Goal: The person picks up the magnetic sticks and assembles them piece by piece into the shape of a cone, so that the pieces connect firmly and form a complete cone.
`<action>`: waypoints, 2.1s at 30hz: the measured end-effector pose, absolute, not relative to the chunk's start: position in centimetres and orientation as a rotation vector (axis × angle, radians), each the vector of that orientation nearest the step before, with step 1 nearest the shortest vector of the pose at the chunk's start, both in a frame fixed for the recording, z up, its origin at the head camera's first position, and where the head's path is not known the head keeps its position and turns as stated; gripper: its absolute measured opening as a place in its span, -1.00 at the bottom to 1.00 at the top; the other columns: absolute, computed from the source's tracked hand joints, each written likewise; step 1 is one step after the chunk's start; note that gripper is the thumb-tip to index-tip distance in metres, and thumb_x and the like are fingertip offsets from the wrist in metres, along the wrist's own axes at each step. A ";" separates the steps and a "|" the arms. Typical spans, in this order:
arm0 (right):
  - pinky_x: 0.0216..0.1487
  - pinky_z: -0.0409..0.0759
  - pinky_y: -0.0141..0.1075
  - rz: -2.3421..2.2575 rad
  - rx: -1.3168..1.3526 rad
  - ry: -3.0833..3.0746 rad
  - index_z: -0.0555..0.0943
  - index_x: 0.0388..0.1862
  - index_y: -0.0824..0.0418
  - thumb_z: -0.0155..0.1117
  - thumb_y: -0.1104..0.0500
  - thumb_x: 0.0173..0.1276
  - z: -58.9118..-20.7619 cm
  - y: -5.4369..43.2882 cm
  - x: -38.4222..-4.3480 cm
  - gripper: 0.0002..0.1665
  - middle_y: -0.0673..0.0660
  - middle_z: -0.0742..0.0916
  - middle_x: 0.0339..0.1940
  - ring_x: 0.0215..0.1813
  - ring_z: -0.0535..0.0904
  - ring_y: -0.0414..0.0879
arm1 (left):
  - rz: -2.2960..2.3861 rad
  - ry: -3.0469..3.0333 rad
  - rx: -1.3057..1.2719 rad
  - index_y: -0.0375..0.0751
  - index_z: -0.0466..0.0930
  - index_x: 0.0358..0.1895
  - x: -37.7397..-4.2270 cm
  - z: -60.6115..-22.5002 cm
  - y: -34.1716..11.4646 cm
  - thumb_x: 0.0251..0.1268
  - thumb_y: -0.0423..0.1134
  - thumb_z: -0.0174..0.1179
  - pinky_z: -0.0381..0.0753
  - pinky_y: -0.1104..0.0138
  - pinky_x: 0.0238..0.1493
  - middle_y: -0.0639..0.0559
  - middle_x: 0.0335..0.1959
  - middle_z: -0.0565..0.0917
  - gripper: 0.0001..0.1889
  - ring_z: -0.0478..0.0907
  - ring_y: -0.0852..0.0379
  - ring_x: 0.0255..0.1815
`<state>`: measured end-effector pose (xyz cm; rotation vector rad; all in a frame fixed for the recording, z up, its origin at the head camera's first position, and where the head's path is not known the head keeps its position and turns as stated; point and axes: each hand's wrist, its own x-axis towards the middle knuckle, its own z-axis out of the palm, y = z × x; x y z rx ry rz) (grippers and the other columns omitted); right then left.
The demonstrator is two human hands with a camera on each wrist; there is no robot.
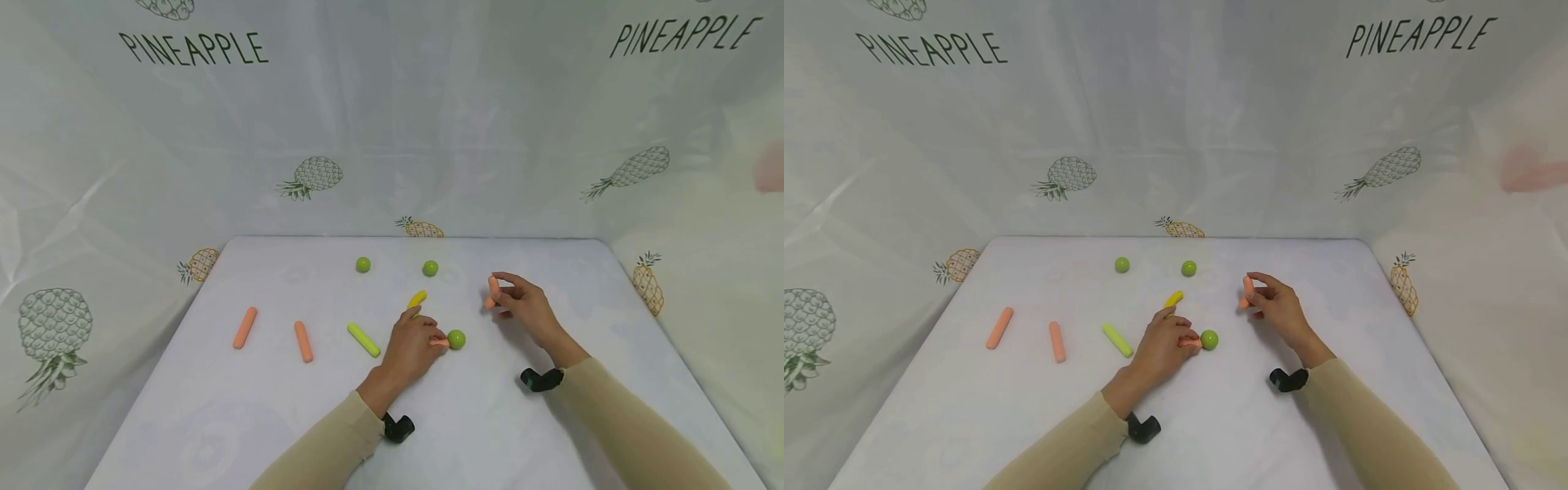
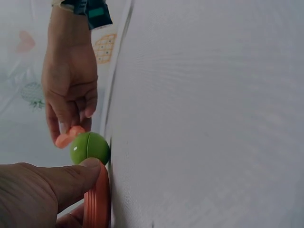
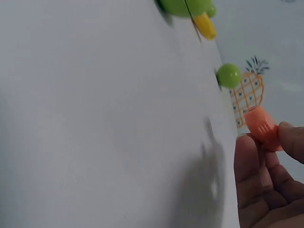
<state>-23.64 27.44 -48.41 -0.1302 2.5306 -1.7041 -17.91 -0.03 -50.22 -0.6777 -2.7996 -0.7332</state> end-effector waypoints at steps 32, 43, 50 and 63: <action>-0.17 0.79 -0.27 -1.612 -0.041 2.312 0.43 0.56 0.28 0.33 0.16 0.54 -48.5 22.5 -21.4 -0.33 0.30 0.81 -0.12 -0.16 0.78 -0.06 | -0.696 -2.823 -0.705 0.01 0.89 -0.12 -17.4 -50.2 0.2 0.27 -0.08 0.53 0.18 0.20 0.66 0.16 -0.07 0.83 -0.82 0.67 0.20 0.21; -0.14 0.72 -0.28 -1.469 -0.065 2.535 0.60 0.25 0.40 0.34 0.18 0.51 -48.7 21.7 -21.2 -0.56 0.25 0.85 -0.14 -0.17 0.76 -0.07 | -0.726 -2.764 -0.747 0.01 0.90 -0.12 -15.7 -49.8 0.2 0.35 -0.11 0.45 0.36 0.12 0.56 0.22 -0.19 0.84 -0.86 0.70 0.18 0.13; -0.21 0.69 -0.29 -1.334 -0.111 2.733 0.69 0.14 0.33 0.35 0.15 0.53 -49.2 21.3 -20.8 -0.67 0.22 0.84 -0.11 -0.21 0.76 -0.10 | -0.634 -2.736 -0.764 0.01 0.89 -0.13 -15.1 -49.8 0.0 0.33 -0.28 0.46 0.43 0.16 0.46 0.20 -0.16 0.83 -0.87 0.71 0.20 0.06; -0.15 0.66 -0.33 -1.306 -0.267 2.823 0.69 0.20 0.23 0.45 0.03 0.48 -49.8 22.8 -17.1 -0.57 0.11 0.78 -0.02 -0.06 0.69 -0.08 | -0.730 -2.741 -0.707 -0.08 0.80 -0.01 -14.4 -49.5 -0.1 0.34 -0.35 0.42 0.46 0.18 0.36 0.11 -0.01 0.79 -0.79 0.63 0.05 0.18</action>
